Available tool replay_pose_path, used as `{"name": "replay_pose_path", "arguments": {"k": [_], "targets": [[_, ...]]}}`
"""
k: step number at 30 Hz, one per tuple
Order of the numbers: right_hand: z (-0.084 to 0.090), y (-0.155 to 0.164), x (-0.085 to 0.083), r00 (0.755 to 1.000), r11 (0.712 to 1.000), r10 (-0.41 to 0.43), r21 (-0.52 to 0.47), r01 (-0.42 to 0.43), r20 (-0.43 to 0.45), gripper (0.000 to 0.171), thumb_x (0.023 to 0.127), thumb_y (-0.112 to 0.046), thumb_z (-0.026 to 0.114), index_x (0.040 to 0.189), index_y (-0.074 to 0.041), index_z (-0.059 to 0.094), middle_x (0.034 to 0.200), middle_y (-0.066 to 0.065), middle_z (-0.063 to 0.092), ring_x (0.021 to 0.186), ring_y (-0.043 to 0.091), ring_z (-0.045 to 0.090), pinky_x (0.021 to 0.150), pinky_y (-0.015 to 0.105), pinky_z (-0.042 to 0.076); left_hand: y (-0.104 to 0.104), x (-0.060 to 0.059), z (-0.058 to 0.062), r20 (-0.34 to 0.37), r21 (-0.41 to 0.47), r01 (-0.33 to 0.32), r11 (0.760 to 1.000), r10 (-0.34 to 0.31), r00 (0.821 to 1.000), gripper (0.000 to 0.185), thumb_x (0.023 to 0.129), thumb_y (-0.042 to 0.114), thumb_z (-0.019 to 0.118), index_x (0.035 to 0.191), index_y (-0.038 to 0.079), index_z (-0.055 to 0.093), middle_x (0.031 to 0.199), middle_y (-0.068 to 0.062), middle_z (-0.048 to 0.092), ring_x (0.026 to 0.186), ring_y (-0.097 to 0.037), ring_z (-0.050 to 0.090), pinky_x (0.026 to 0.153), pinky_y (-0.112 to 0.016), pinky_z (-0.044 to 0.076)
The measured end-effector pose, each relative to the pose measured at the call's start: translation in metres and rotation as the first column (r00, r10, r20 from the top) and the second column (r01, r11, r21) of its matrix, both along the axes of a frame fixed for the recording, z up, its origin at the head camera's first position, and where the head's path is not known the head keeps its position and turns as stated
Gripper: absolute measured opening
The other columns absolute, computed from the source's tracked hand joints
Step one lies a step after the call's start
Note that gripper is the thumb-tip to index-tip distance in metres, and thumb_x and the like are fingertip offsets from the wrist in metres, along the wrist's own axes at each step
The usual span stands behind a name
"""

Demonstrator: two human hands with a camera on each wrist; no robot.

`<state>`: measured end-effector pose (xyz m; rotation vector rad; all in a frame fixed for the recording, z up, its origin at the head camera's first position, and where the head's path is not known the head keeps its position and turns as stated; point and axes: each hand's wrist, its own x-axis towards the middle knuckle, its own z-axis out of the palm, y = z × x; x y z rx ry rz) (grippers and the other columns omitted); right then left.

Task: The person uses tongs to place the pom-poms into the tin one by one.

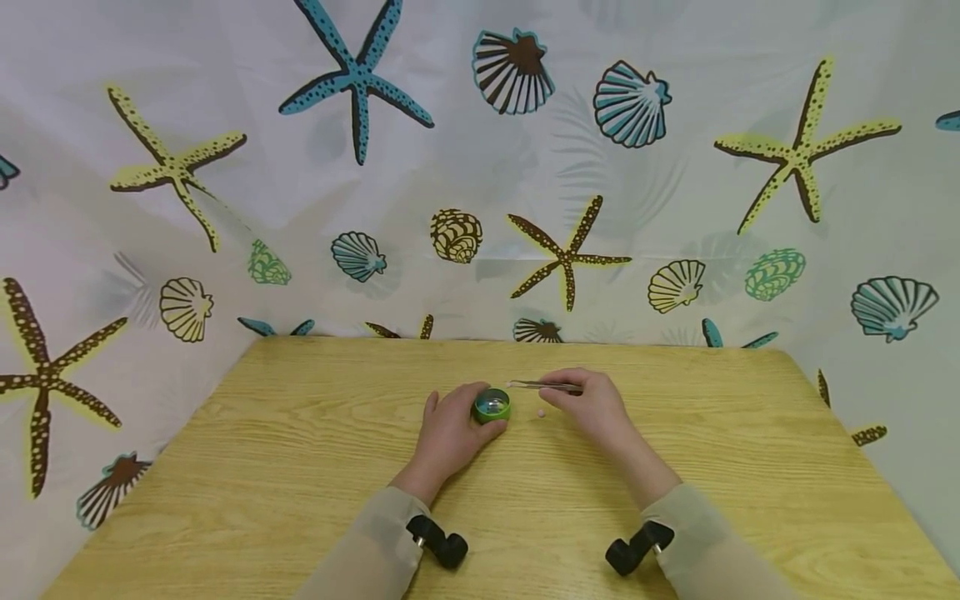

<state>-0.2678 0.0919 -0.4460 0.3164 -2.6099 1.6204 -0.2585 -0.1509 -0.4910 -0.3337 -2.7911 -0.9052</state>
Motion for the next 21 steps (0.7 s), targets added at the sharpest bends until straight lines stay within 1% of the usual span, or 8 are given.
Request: {"name": "replay_pose_path", "arguments": {"k": [2,7,9,12,21], "targets": [[-0.001,-0.004,0.001,1.0,1.0,0.005,-0.009,-0.005,0.008,0.018,0.103,-0.016,0.082,0.119,-0.01,0.085,0.115,0.006,0.08,0.102,0.025,0.072,0.081,0.032,0.055,0.0,0.0,-0.001,-0.003,0.002,0.003,1.0,-0.003,1.0,0.067,0.1,0.037,0.086,0.155,0.007,0.061,0.152,-0.014,0.066,0.143,-0.035,0.06,0.13,-0.071,0.015],[-0.004,-0.012,0.003,1.0,1.0,0.023,-0.015,-0.023,0.015,0.017,0.104,-0.015,0.081,0.119,-0.01,0.085,0.107,0.003,0.08,0.091,0.023,0.075,0.077,0.03,0.055,0.0,-0.002,-0.003,-0.017,-0.001,0.005,1.0,-0.005,1.0,0.066,0.1,0.037,0.086,0.154,0.008,0.062,0.151,-0.014,0.066,0.142,-0.035,0.061,0.129,-0.071,0.016],[-0.005,-0.014,0.004,1.0,1.0,0.025,-0.009,-0.025,0.018,0.016,0.104,-0.016,0.081,0.118,-0.01,0.085,0.105,0.002,0.08,0.09,0.019,0.074,0.075,0.03,0.056,-0.001,-0.001,-0.003,-0.016,-0.001,0.003,1.0,-0.003,1.0,0.066,0.1,0.037,0.086,0.154,0.008,0.062,0.151,-0.014,0.066,0.142,-0.035,0.061,0.129,-0.071,0.016],[-0.006,-0.017,0.004,0.999,1.0,0.024,-0.004,-0.024,0.028,0.015,0.104,-0.016,0.08,0.118,-0.011,0.085,0.102,0.001,0.079,0.089,0.017,0.073,0.074,0.03,0.055,-0.001,-0.001,-0.002,-0.018,0.001,0.002,1.0,-0.002,1.0,0.066,0.1,0.036,0.086,0.154,0.008,0.062,0.151,-0.014,0.066,0.142,-0.035,0.061,0.129,-0.071,0.016],[-0.008,-0.018,0.005,1.0,1.0,0.016,0.012,-0.016,0.026,0.014,0.104,-0.016,0.081,0.116,-0.011,0.086,0.1,0.0,0.079,0.088,0.015,0.072,0.074,0.03,0.055,-0.001,0.001,-0.001,-0.013,0.001,0.0,1.0,0.0,1.0,0.066,0.1,0.036,0.086,0.155,0.007,0.061,0.152,-0.014,0.066,0.143,-0.035,0.06,0.13,-0.07,0.015]]}}
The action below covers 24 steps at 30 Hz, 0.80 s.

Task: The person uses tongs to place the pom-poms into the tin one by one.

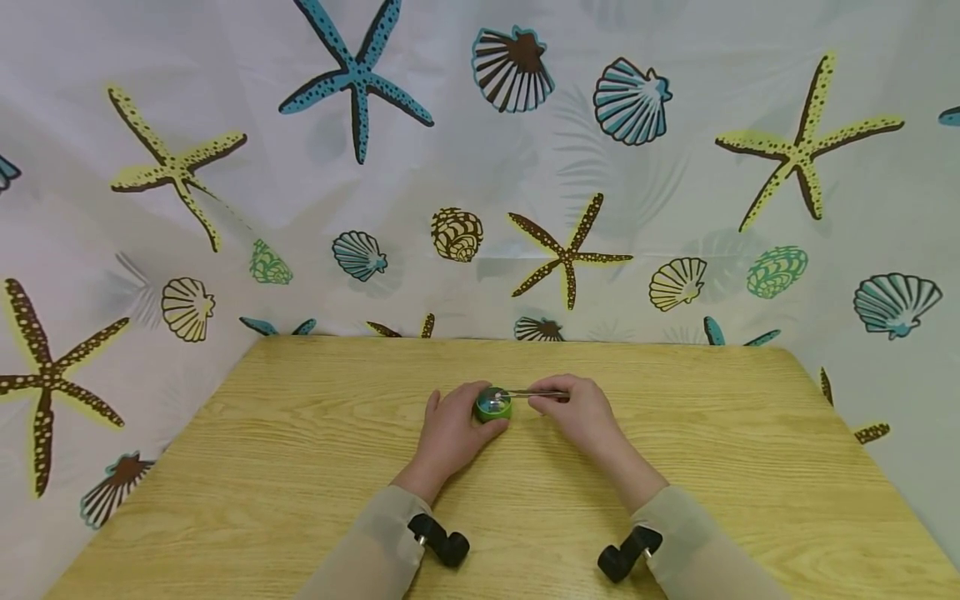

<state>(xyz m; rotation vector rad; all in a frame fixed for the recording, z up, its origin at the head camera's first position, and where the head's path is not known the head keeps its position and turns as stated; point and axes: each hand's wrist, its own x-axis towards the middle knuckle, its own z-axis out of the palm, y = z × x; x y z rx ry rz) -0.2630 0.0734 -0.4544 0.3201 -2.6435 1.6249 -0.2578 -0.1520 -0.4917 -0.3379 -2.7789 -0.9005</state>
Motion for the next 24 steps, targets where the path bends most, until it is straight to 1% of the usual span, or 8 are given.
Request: {"name": "replay_pose_path", "arguments": {"k": [5,17,20,24], "targets": [[0.001,0.0,-0.001,1.0,1.0,-0.002,-0.001,0.002,0.005,0.015,0.103,-0.016,0.081,0.117,-0.012,0.086,0.1,0.0,0.08,0.088,0.016,0.073,0.073,0.029,0.055,-0.001,0.0,0.0,0.001,-0.001,-0.002,1.0,0.002,1.0,0.066,0.1,0.036,0.086,0.155,0.008,0.061,0.151,-0.014,0.066,0.143,-0.035,0.06,0.13,-0.07,0.015],[0.002,0.003,0.0,1.0,1.0,-0.007,-0.02,0.007,-0.001,0.017,0.103,-0.016,0.082,0.119,-0.011,0.086,0.107,0.001,0.081,0.092,0.017,0.075,0.077,0.028,0.057,-0.001,0.0,0.0,0.006,-0.002,-0.002,1.0,0.002,1.0,0.067,0.1,0.037,0.086,0.155,0.008,0.061,0.152,-0.014,0.066,0.143,-0.035,0.06,0.129,-0.071,0.016],[0.003,0.007,0.001,1.0,0.999,-0.007,-0.034,0.007,0.001,0.017,0.103,-0.016,0.081,0.119,-0.011,0.085,0.108,0.002,0.081,0.094,0.021,0.077,0.079,0.03,0.058,-0.001,0.001,0.0,0.002,-0.003,0.002,1.0,-0.002,1.0,0.066,0.1,0.036,0.086,0.154,0.007,0.061,0.151,-0.015,0.066,0.142,-0.036,0.06,0.129,-0.071,0.017],[0.004,0.012,0.001,1.0,0.999,-0.018,-0.029,0.018,0.004,0.019,0.104,-0.017,0.081,0.122,-0.012,0.085,0.114,0.004,0.081,0.103,0.023,0.077,0.085,0.036,0.06,-0.001,0.001,-0.001,-0.005,-0.005,0.001,1.0,-0.001,1.0,0.066,0.1,0.036,0.086,0.154,0.007,0.062,0.151,-0.015,0.066,0.142,-0.036,0.06,0.129,-0.071,0.017]]}}
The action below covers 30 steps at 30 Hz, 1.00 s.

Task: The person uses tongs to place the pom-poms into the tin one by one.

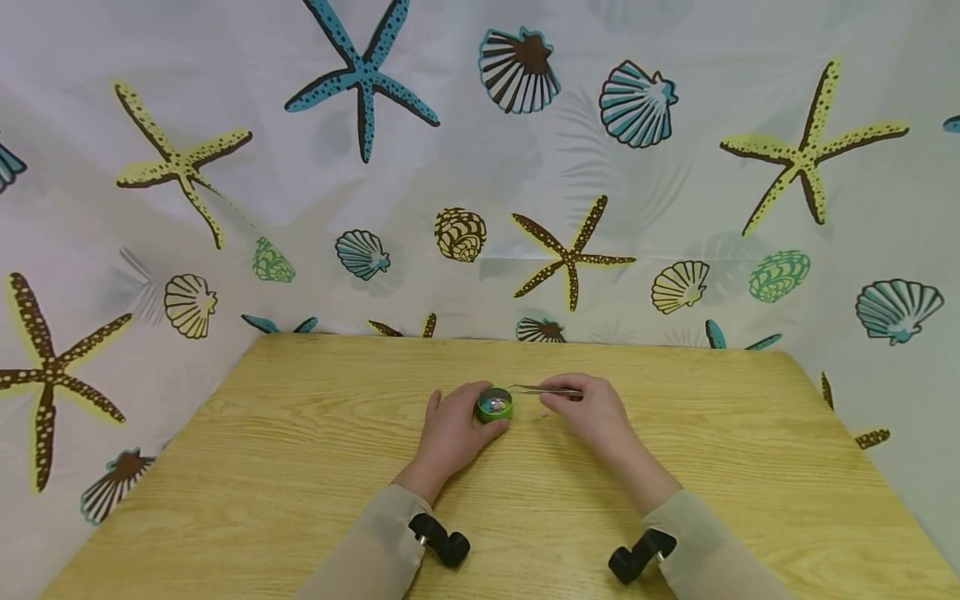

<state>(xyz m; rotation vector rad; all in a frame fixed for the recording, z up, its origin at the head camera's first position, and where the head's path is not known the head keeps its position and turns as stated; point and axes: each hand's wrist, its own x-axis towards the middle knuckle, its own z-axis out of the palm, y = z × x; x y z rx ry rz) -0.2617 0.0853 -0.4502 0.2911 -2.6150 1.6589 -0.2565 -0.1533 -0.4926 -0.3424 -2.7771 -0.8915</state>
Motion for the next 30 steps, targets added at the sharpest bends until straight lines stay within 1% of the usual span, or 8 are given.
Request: {"name": "replay_pose_path", "arguments": {"k": [5,15,17,21,25,30], "targets": [[0.001,0.009,0.0,1.0,1.0,-0.026,0.003,0.025,0.016,0.021,0.104,-0.018,0.081,0.124,-0.013,0.084,0.121,0.005,0.08,0.111,0.023,0.075,0.093,0.041,0.061,-0.001,0.001,0.0,-0.003,0.003,-0.001,1.0,0.001,1.0,0.065,0.1,0.036,0.086,0.153,0.007,0.062,0.151,-0.014,0.066,0.142,-0.035,0.06,0.129,-0.071,0.018],[0.004,0.032,0.005,0.999,1.0,-0.026,-0.008,0.026,0.035,0.025,0.107,-0.018,0.077,0.13,-0.009,0.082,0.122,0.009,0.08,0.112,0.03,0.077,0.096,0.046,0.062,-0.002,0.002,-0.001,-0.006,0.005,-0.002,1.0,0.002,1.0,0.065,0.099,0.035,0.087,0.153,0.007,0.063,0.15,-0.014,0.067,0.141,-0.035,0.061,0.129,-0.07,0.018],[0.004,0.036,0.006,0.999,0.999,-0.034,-0.004,0.035,0.038,0.026,0.107,-0.019,0.077,0.131,-0.009,0.081,0.124,0.009,0.079,0.113,0.029,0.076,0.097,0.046,0.062,-0.001,0.002,0.0,-0.009,0.003,0.001,1.0,-0.001,1.0,0.066,0.099,0.035,0.087,0.153,0.007,0.063,0.15,-0.014,0.067,0.141,-0.035,0.061,0.129,-0.071,0.018],[0.003,0.043,0.007,0.998,0.999,-0.053,0.003,0.053,0.041,0.027,0.107,-0.02,0.077,0.131,-0.009,0.081,0.129,0.011,0.077,0.116,0.029,0.074,0.096,0.044,0.061,-0.001,0.002,0.0,0.0,0.001,0.002,1.0,-0.002,1.0,0.067,0.099,0.036,0.087,0.154,0.007,0.062,0.15,-0.013,0.067,0.142,-0.035,0.06,0.13,-0.069,0.017],[0.001,0.049,0.007,0.997,0.998,-0.067,0.014,0.067,0.038,0.027,0.107,-0.021,0.077,0.13,-0.009,0.081,0.131,0.012,0.076,0.117,0.029,0.073,0.095,0.042,0.061,-0.001,0.002,0.0,-0.006,-0.003,0.001,1.0,-0.001,1.0,0.067,0.099,0.035,0.088,0.153,0.007,0.062,0.15,-0.014,0.067,0.142,-0.035,0.06,0.129,-0.07,0.017],[-0.001,0.057,0.008,0.996,0.996,-0.081,0.029,0.08,0.043,0.028,0.107,-0.022,0.077,0.131,-0.008,0.081,0.132,0.013,0.076,0.119,0.03,0.072,0.098,0.045,0.061,-0.002,0.0,-0.003,-0.012,0.0,-0.002,1.0,0.002,1.0,0.067,0.098,0.036,0.088,0.153,0.007,0.063,0.15,-0.014,0.067,0.142,-0.035,0.06,0.129,-0.07,0.017]]}}
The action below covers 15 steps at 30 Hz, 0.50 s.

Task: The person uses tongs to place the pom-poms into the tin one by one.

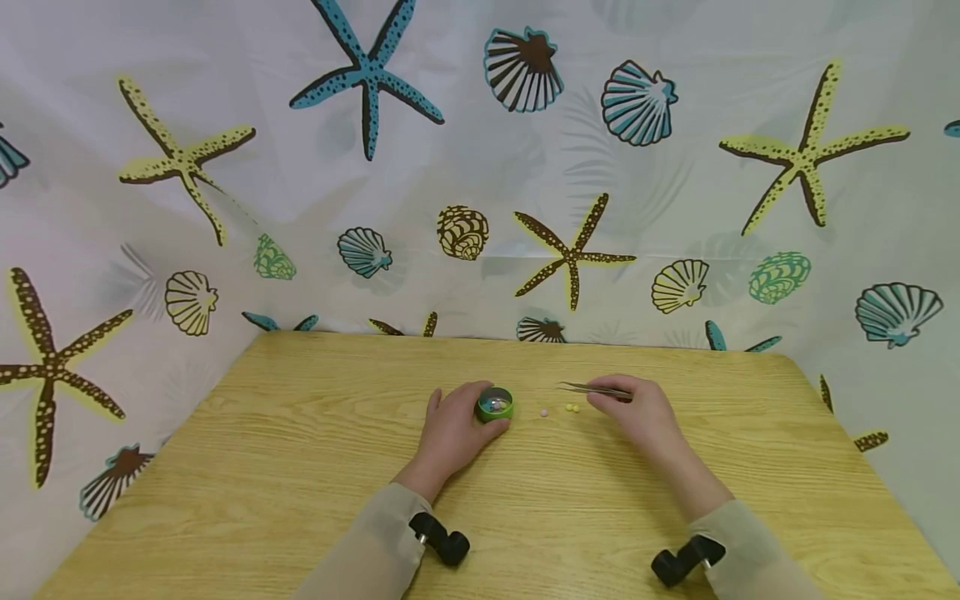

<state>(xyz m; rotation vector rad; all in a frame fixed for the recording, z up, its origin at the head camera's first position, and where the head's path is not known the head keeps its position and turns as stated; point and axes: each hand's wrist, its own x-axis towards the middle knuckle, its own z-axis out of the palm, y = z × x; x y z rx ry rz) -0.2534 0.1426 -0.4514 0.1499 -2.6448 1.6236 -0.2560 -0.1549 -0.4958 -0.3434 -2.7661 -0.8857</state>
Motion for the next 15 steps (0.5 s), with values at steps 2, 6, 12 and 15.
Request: {"name": "replay_pose_path", "arguments": {"k": [2,6,12,15], "targets": [[-0.001,0.003,0.0,1.0,1.0,-0.002,0.004,0.002,0.002,0.029,0.107,-0.022,0.077,0.132,-0.008,0.08,0.132,0.013,0.076,0.12,0.031,0.072,0.099,0.045,0.06,0.0,0.0,0.0,0.004,-0.001,-0.001,1.0,0.001,1.0,0.067,0.099,0.036,0.087,0.153,0.007,0.062,0.151,-0.013,0.067,0.143,-0.035,0.06,0.13,-0.07,0.017],[-0.004,0.01,0.0,1.0,1.0,-0.011,0.025,0.011,-0.002,0.028,0.107,-0.023,0.078,0.131,-0.009,0.081,0.133,0.013,0.076,0.12,0.03,0.072,0.098,0.043,0.059,0.0,0.0,0.0,0.009,-0.007,0.0,1.0,0.0,1.0,0.066,0.099,0.036,0.087,0.154,0.008,0.062,0.151,-0.013,0.066,0.143,-0.034,0.059,0.13,-0.07,0.017],[-0.007,0.018,0.0,1.0,0.999,-0.016,0.045,0.015,0.02,0.029,0.107,-0.025,0.078,0.131,-0.01,0.081,0.135,0.013,0.074,0.116,0.029,0.072,0.09,0.037,0.059,-0.001,0.001,0.001,0.013,-0.007,0.001,1.0,-0.001,1.0,0.066,0.099,0.036,0.087,0.154,0.007,0.062,0.152,-0.013,0.066,0.144,-0.035,0.059,0.129,-0.07,0.017],[-0.008,0.021,0.0,0.999,0.999,-0.015,0.052,0.014,0.029,0.029,0.107,-0.026,0.078,0.131,-0.011,0.081,0.134,0.013,0.075,0.112,0.027,0.072,0.084,0.035,0.058,-0.001,0.002,0.002,0.011,-0.008,0.002,1.0,-0.002,1.0,0.066,0.1,0.036,0.086,0.154,0.007,0.062,0.152,-0.013,0.066,0.144,-0.035,0.059,0.129,-0.07,0.018]]}}
